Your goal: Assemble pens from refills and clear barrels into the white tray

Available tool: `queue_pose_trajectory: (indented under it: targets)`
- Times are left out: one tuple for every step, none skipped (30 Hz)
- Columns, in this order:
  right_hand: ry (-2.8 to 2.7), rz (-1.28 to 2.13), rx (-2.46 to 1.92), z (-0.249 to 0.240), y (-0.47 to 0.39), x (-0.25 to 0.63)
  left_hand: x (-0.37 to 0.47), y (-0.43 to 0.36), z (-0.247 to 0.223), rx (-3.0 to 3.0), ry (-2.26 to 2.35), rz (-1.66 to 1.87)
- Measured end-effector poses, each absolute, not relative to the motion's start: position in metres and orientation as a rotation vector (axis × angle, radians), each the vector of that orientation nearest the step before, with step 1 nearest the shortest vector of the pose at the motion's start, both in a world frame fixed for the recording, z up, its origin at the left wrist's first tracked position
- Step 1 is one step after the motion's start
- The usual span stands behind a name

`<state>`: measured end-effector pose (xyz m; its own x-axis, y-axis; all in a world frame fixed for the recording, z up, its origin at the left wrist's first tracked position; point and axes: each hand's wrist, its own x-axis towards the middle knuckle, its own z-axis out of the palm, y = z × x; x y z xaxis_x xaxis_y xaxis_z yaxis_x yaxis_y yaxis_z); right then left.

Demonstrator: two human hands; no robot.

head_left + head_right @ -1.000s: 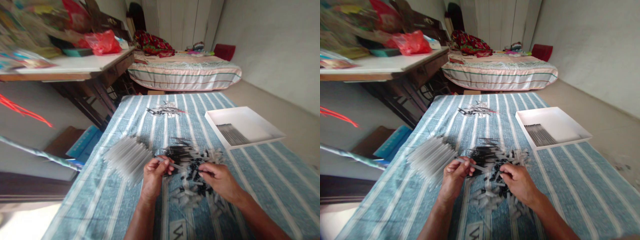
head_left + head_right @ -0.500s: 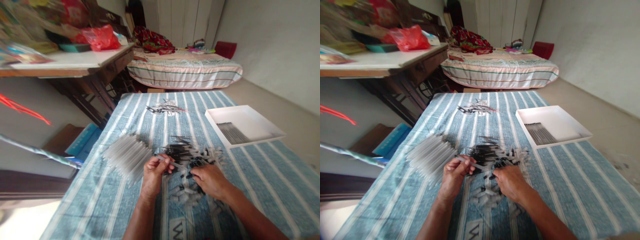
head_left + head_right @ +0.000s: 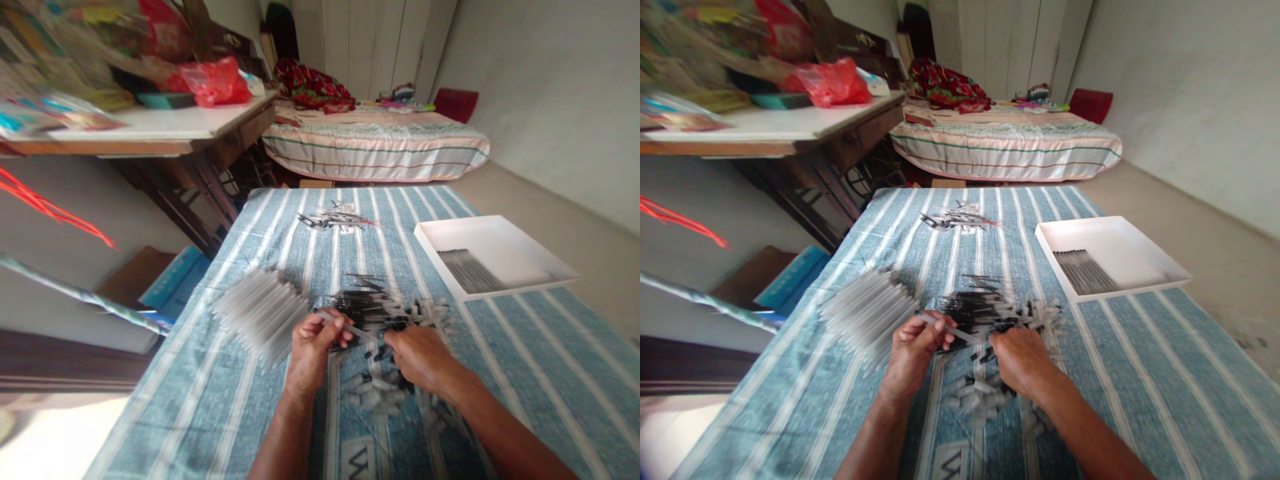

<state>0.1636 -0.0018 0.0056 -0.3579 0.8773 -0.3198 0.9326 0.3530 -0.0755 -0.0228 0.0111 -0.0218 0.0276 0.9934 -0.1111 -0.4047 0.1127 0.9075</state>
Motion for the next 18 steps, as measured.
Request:
queue_pose_trajectory:
  targets:
    - [2.398, -0.361, 1.634, 0.006, -0.002, 0.164, -0.023, 0.011, -0.022, 0.822, 0.943, 1.294]
    - [2.407, -0.366, 1.641, 0.006, -0.002, 0.164, -0.023, 0.01, -0.022, 0.821, 0.939, 1.296]
    - [2.419, -0.377, 1.651, 0.005, -0.002, 0.165, -0.023, 0.01, -0.022, 0.819, 0.935, 1.298]
    - [2.435, -0.393, 1.668, 0.003, -0.002, 0.166, -0.023, 0.01, -0.023, 0.818, 0.932, 1.299]
    - [2.459, -0.416, 1.69, 0.001, -0.002, 0.168, -0.023, 0.01, -0.023, 0.817, 0.93, 1.298]
    - [2.494, -0.45, 1.719, -0.001, -0.003, 0.17, -0.023, 0.01, -0.023, 0.816, 0.93, 1.298]
    - [2.534, -0.49, 1.755, -0.003, -0.003, 0.172, -0.023, 0.01, -0.024, 0.816, 0.931, 1.295]
    - [2.58, -0.537, 1.791, -0.005, -0.004, 0.174, -0.023, 0.011, -0.024, 0.818, 0.933, 1.294]
    - [2.632, -0.586, 1.822, -0.007, -0.005, 0.175, -0.023, 0.011, -0.024, 0.819, 0.935, 1.293]
    - [2.684, -0.637, 1.852, -0.009, -0.006, 0.177, -0.023, 0.011, -0.025, 0.819, 0.937, 1.295]
    - [2.729, -0.69, 1.878, -0.011, -0.007, 0.178, -0.023, 0.011, -0.025, 0.818, 0.938, 1.295]
    - [2.765, -0.743, 1.907, -0.012, -0.008, 0.178, -0.023, 0.011, -0.025, 0.815, 0.937, 1.295]
    - [2.791, -0.801, 1.939, -0.014, -0.01, 0.178, -0.023, 0.011, -0.025, 0.812, 0.935, 1.294]
    - [2.807, -0.871, 1.972, -0.015, -0.011, 0.178, -0.023, 0.01, -0.025, 0.808, 0.933, 1.293]
    - [2.812, -0.958, 2.0, -0.017, -0.012, 0.177, -0.023, 0.01, -0.025, 0.806, 0.93, 1.291]
    - [2.808, -1.057, 2.016, -0.018, -0.013, 0.176, -0.023, 0.01, -0.025, 0.804, 0.926, 1.289]
    - [2.802, -1.16, 2.022, -0.019, -0.013, 0.175, -0.022, 0.01, -0.025, 0.802, 0.923, 1.287]
    - [2.791, -1.259, 2.025, -0.02, -0.014, 0.174, -0.022, 0.01, -0.025, 0.798, 0.919, 1.287]
